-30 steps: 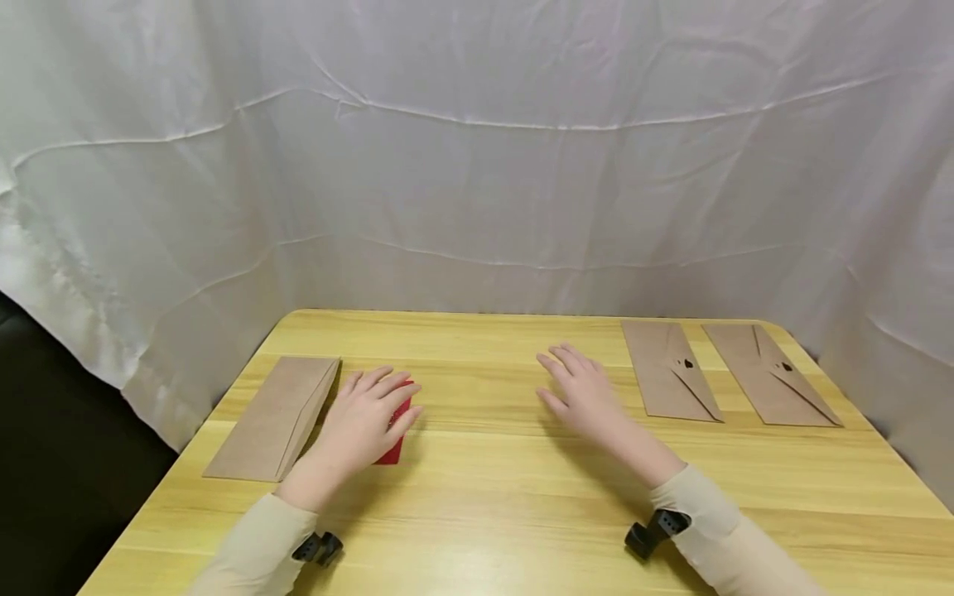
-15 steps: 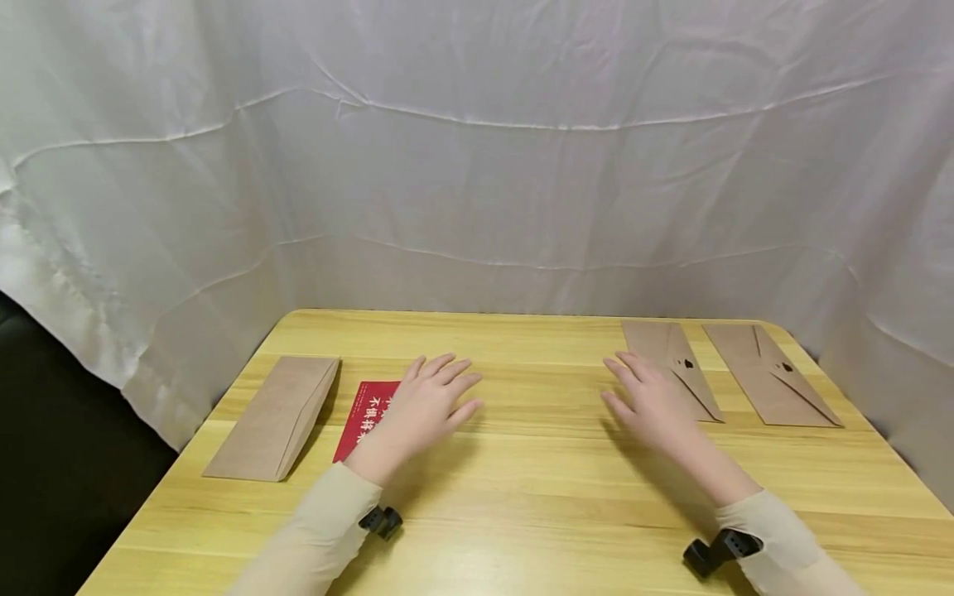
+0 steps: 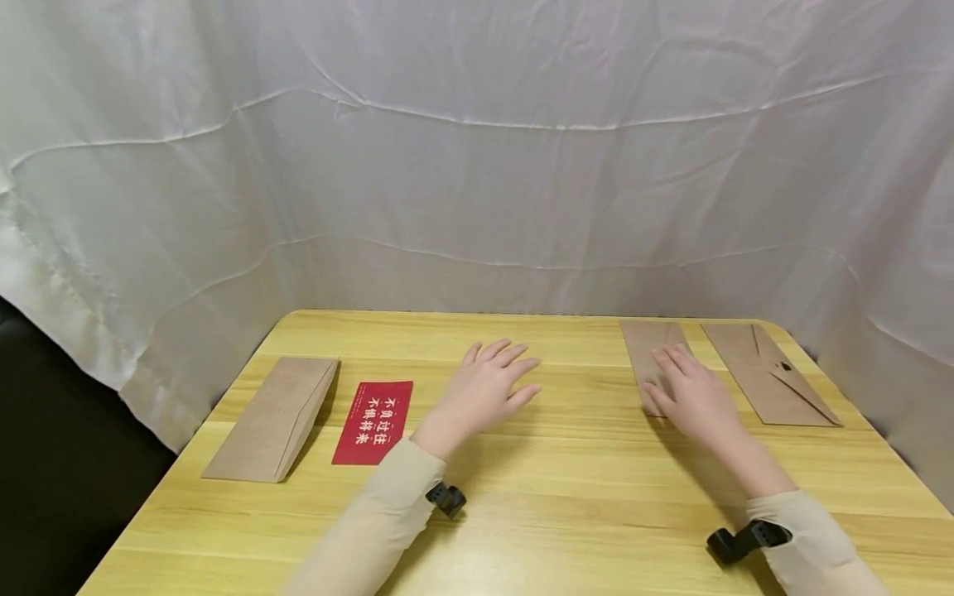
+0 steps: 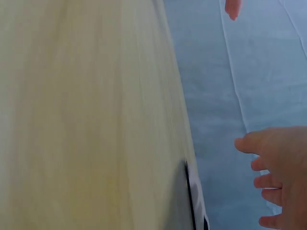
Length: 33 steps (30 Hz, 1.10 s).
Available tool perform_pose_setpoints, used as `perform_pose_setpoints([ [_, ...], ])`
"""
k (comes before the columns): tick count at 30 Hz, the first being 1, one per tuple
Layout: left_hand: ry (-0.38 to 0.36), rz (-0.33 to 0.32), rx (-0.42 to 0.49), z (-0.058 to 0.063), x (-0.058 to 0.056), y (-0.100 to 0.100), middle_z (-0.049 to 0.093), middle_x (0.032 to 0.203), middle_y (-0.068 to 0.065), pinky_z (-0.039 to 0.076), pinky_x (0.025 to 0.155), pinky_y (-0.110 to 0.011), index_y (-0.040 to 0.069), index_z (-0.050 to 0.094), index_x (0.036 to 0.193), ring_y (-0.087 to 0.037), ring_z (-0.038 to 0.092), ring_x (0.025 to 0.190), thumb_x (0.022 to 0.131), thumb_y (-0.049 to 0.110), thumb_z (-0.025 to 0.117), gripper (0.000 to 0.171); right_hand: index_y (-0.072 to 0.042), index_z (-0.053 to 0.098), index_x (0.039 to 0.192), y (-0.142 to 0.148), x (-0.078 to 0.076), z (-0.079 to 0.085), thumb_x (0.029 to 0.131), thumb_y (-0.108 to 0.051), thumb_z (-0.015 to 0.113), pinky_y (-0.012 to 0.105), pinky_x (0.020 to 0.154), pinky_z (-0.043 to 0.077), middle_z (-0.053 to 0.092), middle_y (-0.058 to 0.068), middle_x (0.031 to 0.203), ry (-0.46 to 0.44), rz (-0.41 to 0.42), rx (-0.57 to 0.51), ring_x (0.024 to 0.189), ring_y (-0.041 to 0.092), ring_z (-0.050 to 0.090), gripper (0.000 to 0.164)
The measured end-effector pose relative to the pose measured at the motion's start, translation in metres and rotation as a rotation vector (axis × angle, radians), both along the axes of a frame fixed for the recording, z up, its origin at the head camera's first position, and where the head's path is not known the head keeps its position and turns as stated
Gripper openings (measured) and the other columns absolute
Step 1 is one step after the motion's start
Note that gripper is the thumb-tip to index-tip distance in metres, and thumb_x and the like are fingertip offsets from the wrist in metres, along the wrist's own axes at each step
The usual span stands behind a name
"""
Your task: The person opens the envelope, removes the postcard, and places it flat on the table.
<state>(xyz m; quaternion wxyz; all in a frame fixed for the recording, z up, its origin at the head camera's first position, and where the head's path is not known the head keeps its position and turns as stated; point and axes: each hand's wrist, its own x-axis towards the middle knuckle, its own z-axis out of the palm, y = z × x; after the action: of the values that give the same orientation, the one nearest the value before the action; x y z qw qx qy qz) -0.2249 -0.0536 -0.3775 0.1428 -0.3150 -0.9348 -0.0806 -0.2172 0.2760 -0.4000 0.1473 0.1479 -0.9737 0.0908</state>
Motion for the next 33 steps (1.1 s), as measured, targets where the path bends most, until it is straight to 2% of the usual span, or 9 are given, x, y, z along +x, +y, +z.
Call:
perform_pose_setpoints([
  [5,-0.022,-0.01,-0.011,-0.001,-0.008,0.027,0.046,0.151,0.002,0.028,0.116,-0.057,0.03,0.051,0.141,-0.023,0.038,0.143,0.1,0.054,0.041,0.048,0.005,0.036,0.147,0.018,-0.007,-0.005,0.097,-0.033,0.058,0.065,0.11,0.026,0.034,0.033,0.149,-0.063,0.014,0.046,0.14,0.05,0.029,0.066],
  [10,-0.095,-0.014,-0.03,-0.003,-0.013,0.056,0.041,0.155,0.002,0.026,0.117,-0.057,0.032,0.047,0.144,-0.02,0.033,0.147,0.1,0.054,0.042,0.05,0.002,0.029,0.15,0.035,-0.012,-0.012,0.099,-0.041,0.052,0.068,0.111,0.022,0.028,0.03,0.154,-0.161,0.038,0.047,0.144,0.048,0.022,0.071],
  [13,-0.128,-0.015,-0.032,-0.006,-0.016,0.072,0.039,0.156,0.003,0.026,0.118,-0.056,0.033,0.046,0.145,-0.019,0.03,0.148,0.099,0.054,0.043,0.05,0.001,0.026,0.152,0.046,-0.012,-0.014,0.1,-0.046,0.049,0.07,0.111,0.018,0.023,0.029,0.157,-0.243,0.026,0.024,0.145,0.048,0.019,0.074],
  [20,-0.19,-0.021,-0.04,-0.017,-0.024,0.107,0.033,0.159,0.005,0.027,0.117,-0.056,0.036,0.042,0.147,-0.018,0.026,0.15,0.099,0.057,0.04,0.053,0.002,0.026,0.152,0.062,-0.012,-0.014,0.099,-0.05,0.047,0.07,0.11,0.017,0.022,0.031,0.155,-0.34,-0.016,0.02,0.143,0.052,0.019,0.077],
  [23,-0.231,-0.034,-0.068,-0.023,-0.026,0.12,0.029,0.161,0.004,0.025,0.118,-0.056,0.037,0.038,0.148,-0.019,0.022,0.151,0.099,0.058,0.04,0.054,0.004,0.026,0.151,0.065,-0.012,-0.015,0.099,-0.049,0.046,0.071,0.11,0.017,0.023,0.033,0.154,-0.378,-0.027,0.008,0.141,0.053,0.02,0.076],
  [27,-0.264,-0.035,-0.126,-0.031,-0.029,0.135,0.026,0.162,0.004,0.021,0.12,-0.054,0.038,0.035,0.15,-0.018,0.017,0.152,0.098,0.059,0.039,0.056,0.008,0.027,0.149,0.07,-0.013,-0.016,0.102,-0.042,0.045,0.07,0.108,0.021,0.024,0.037,0.152,-0.404,0.0,-0.021,0.139,0.055,0.022,0.072],
  [33,-0.314,-0.063,-0.189,-0.032,-0.027,0.15,0.025,0.162,0.008,0.021,0.12,-0.053,0.039,0.034,0.15,-0.017,0.017,0.152,0.098,0.059,0.038,0.055,0.011,0.028,0.147,0.075,-0.015,-0.019,0.103,-0.036,0.044,0.068,0.108,0.024,0.026,0.037,0.151,-0.415,0.038,-0.026,0.138,0.056,0.024,0.066],
])
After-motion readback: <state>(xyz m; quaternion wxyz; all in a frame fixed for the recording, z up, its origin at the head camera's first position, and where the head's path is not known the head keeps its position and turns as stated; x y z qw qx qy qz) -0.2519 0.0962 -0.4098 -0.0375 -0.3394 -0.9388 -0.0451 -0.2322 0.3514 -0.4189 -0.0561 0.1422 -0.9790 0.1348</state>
